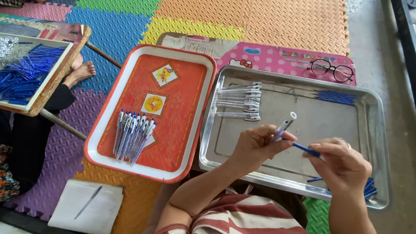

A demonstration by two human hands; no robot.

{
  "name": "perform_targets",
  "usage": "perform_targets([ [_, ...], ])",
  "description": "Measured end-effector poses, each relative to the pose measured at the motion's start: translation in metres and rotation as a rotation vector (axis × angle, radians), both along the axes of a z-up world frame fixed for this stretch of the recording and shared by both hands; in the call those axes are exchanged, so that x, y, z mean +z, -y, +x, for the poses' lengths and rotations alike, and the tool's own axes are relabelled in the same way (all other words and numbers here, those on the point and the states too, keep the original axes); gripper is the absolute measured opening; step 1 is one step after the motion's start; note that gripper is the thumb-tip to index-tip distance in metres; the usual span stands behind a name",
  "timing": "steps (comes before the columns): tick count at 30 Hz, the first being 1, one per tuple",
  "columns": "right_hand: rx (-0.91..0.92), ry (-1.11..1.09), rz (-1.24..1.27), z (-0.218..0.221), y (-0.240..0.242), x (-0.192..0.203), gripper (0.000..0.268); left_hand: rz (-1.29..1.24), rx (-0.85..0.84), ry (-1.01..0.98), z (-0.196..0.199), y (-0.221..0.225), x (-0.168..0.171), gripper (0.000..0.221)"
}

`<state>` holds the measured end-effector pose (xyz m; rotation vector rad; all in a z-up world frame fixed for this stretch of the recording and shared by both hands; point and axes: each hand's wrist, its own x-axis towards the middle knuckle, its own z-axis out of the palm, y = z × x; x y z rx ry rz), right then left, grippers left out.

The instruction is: The person assembles pens by inserting ink cartridges into white plastic pen barrels and then attaching blue pen caps. The person handles multiple components from a metal tray and places the assembled pens onto an orange tray.

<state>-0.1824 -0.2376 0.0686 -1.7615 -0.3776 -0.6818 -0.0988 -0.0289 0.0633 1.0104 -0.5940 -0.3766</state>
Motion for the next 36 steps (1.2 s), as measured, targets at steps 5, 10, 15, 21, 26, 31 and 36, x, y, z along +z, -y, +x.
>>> perform_targets([
  [5,-0.051,0.103,0.011,0.009,-0.002,-0.007,0.014,0.0,-0.114,0.019,-0.005,-0.001,-0.005,0.028],
  [10,-0.108,0.108,0.245,0.027,0.018,0.028,0.021,0.036,-0.167,0.142,-0.002,-0.004,-0.021,0.04],
  [15,-0.079,-0.08,0.141,0.037,-0.001,0.067,0.03,0.062,-0.183,0.132,-0.006,-0.001,-0.022,0.037],
  [21,-0.073,-0.085,0.053,0.039,-0.003,0.064,0.032,0.05,-0.201,0.152,-0.007,-0.002,-0.022,0.034],
  [26,-0.025,-0.105,-0.028,0.039,0.003,0.068,0.022,0.069,-0.19,0.158,-0.01,-0.001,-0.021,0.035],
  [31,-0.011,-0.164,-0.06,0.038,0.001,0.078,0.02,0.001,-0.267,0.078,-0.015,-0.002,-0.017,0.035],
  [36,0.042,-0.303,-0.142,0.049,0.0,0.076,0.013,-0.152,-0.37,-0.061,-0.012,0.003,-0.015,0.037],
])
